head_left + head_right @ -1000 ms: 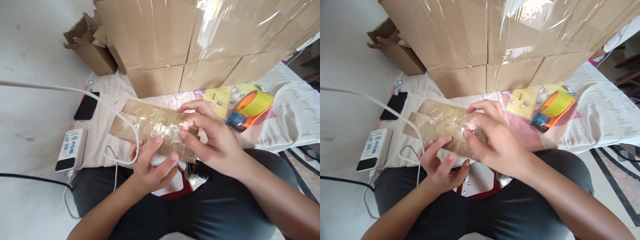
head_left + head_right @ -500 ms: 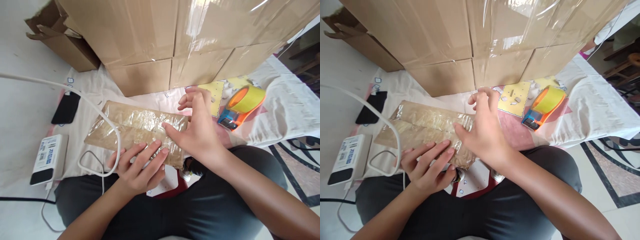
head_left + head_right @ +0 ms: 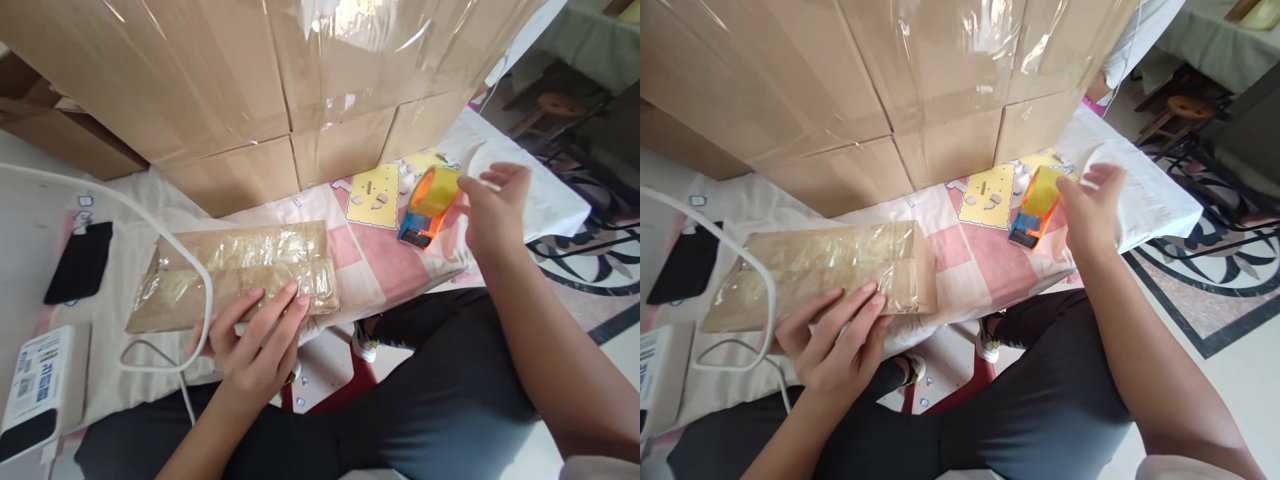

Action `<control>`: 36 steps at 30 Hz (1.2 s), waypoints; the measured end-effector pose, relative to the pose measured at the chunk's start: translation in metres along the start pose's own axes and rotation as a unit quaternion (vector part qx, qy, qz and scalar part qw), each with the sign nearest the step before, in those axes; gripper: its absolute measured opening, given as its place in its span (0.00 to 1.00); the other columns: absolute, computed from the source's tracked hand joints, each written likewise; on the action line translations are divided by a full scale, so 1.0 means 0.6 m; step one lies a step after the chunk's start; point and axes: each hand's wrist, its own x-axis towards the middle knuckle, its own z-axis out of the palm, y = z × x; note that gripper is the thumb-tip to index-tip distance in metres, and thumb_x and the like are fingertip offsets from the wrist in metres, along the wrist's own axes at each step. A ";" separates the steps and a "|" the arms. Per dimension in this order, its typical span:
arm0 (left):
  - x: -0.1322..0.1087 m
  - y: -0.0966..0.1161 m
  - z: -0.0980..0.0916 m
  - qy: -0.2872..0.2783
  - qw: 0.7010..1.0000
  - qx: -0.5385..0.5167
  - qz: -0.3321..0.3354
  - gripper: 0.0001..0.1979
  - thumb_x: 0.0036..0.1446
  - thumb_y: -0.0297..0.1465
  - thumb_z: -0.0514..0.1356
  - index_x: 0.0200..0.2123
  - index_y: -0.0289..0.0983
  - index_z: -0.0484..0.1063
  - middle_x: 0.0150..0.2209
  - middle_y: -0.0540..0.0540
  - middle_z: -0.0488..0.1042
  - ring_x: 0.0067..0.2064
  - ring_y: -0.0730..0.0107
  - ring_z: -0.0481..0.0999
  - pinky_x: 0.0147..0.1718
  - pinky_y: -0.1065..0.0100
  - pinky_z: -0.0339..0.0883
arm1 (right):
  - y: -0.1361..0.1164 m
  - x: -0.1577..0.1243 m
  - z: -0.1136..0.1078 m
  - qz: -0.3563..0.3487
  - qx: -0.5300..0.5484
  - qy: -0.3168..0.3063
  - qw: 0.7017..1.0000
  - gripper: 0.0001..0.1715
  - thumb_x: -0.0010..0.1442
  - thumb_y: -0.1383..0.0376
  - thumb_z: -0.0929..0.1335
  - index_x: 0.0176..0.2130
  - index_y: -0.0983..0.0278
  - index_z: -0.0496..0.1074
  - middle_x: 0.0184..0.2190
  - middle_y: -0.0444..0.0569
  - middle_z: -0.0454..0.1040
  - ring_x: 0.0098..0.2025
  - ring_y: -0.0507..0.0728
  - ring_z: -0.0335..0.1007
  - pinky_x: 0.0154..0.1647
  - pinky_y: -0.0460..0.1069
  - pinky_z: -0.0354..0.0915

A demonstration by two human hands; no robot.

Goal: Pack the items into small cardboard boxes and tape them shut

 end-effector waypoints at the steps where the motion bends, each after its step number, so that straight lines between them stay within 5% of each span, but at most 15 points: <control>1: 0.003 -0.001 0.004 -0.002 1.000 -0.004 -0.004 0.20 0.56 0.24 0.69 0.52 0.42 0.78 0.46 0.46 0.83 0.52 0.54 0.74 0.51 0.57 0.65 | 0.005 0.000 -0.001 0.013 0.003 0.009 1.000 0.21 0.64 0.50 0.68 0.52 0.56 0.67 0.41 0.48 0.72 0.45 0.58 0.73 0.36 0.53 0.70; 8: 0.011 -0.003 0.019 0.000 1.000 -0.004 -0.016 0.22 0.55 0.24 0.70 0.53 0.43 0.78 0.48 0.46 0.83 0.53 0.55 0.75 0.52 0.57 0.67 | 0.071 0.005 0.009 0.115 0.016 0.031 0.993 0.17 0.61 0.50 0.70 0.38 0.59 0.69 0.34 0.47 0.72 0.38 0.57 0.72 0.35 0.53 0.69; 10: 0.010 -0.001 0.018 0.001 1.000 0.001 -0.015 0.22 0.54 0.24 0.71 0.53 0.42 0.78 0.47 0.45 0.83 0.52 0.56 0.75 0.52 0.57 0.67 | 0.086 0.010 0.004 0.118 0.009 0.085 0.989 0.16 0.59 0.53 0.72 0.37 0.60 0.66 0.37 0.48 0.71 0.39 0.57 0.70 0.40 0.54 0.69; 12: 0.010 0.002 0.017 0.001 1.000 0.004 -0.016 0.23 0.54 0.25 0.71 0.53 0.42 0.78 0.47 0.45 0.83 0.52 0.56 0.75 0.52 0.56 0.68 | 0.083 0.011 0.003 0.037 -0.034 0.164 0.985 0.16 0.57 0.59 0.73 0.39 0.60 0.64 0.41 0.50 0.69 0.42 0.57 0.68 0.46 0.56 0.68; 14: 0.009 0.004 0.018 0.006 1.000 0.011 -0.013 0.22 0.54 0.25 0.71 0.53 0.41 0.78 0.47 0.44 0.83 0.52 0.55 0.75 0.51 0.56 0.67 | 0.064 0.008 0.014 -0.116 -0.099 0.179 0.972 0.14 0.58 0.63 0.72 0.41 0.60 0.63 0.43 0.52 0.68 0.46 0.58 0.66 0.52 0.57 0.66; 16: 0.009 0.005 0.019 0.012 1.000 0.020 -0.004 0.22 0.54 0.25 0.71 0.52 0.40 0.78 0.46 0.43 0.83 0.52 0.55 0.75 0.51 0.56 0.67 | 0.037 0.002 0.044 -0.253 -0.154 0.087 0.951 0.07 0.62 0.65 0.69 0.40 0.60 0.66 0.42 0.52 0.69 0.47 0.59 0.66 0.53 0.57 0.65; 18: 0.007 0.006 0.020 0.016 0.999 0.027 0.005 0.21 0.53 0.26 0.71 0.52 0.39 0.78 0.46 0.42 0.83 0.52 0.55 0.75 0.52 0.56 0.65 | 0.016 -0.007 0.089 -0.294 -0.213 -0.049 0.930 0.03 0.65 0.66 0.66 0.40 0.62 0.69 0.43 0.54 0.72 0.48 0.61 0.67 0.52 0.57 0.65; 21: 0.001 0.006 0.019 0.018 0.999 0.034 0.009 0.22 0.53 0.26 0.72 0.52 0.40 0.78 0.46 0.43 0.83 0.52 0.56 0.75 0.53 0.56 0.62 | 0.006 -0.019 0.157 -0.221 -0.381 -0.204 0.874 0.12 0.66 0.64 0.65 0.46 0.65 0.75 0.51 0.60 0.73 0.56 0.68 0.64 0.55 0.61 0.61; 25: -0.008 0.005 0.013 0.004 1.000 0.031 0.004 0.22 0.54 0.26 0.71 0.53 0.40 0.78 0.49 0.44 0.82 0.53 0.55 0.75 0.60 0.55 0.55 | 0.014 -0.025 0.202 -0.138 -0.491 -0.271 0.817 0.18 0.67 0.68 0.61 0.50 0.67 0.76 0.51 0.64 0.73 0.56 0.71 0.66 0.54 0.62 0.60; 31: -0.007 0.007 0.009 -0.002 1.000 0.011 -0.006 0.20 0.56 0.25 0.69 0.52 0.41 0.78 0.50 0.46 0.82 0.55 0.57 0.73 0.65 0.57 0.43 | 0.038 -0.012 0.200 -0.110 -0.433 -0.203 0.871 0.21 0.63 0.76 0.58 0.46 0.65 0.74 0.46 0.59 0.73 0.43 0.63 0.70 0.42 0.55 0.62; 36: 0.000 0.011 0.007 -0.002 1.000 0.020 -0.012 0.16 0.58 0.25 0.67 0.50 0.41 0.79 0.49 0.47 0.83 0.54 0.58 0.73 0.64 0.57 0.45 | 0.049 -0.006 0.187 -0.124 -0.300 -0.192 0.926 0.18 0.60 0.75 0.59 0.47 0.65 0.70 0.42 0.56 0.74 0.39 0.59 0.69 0.39 0.52 0.62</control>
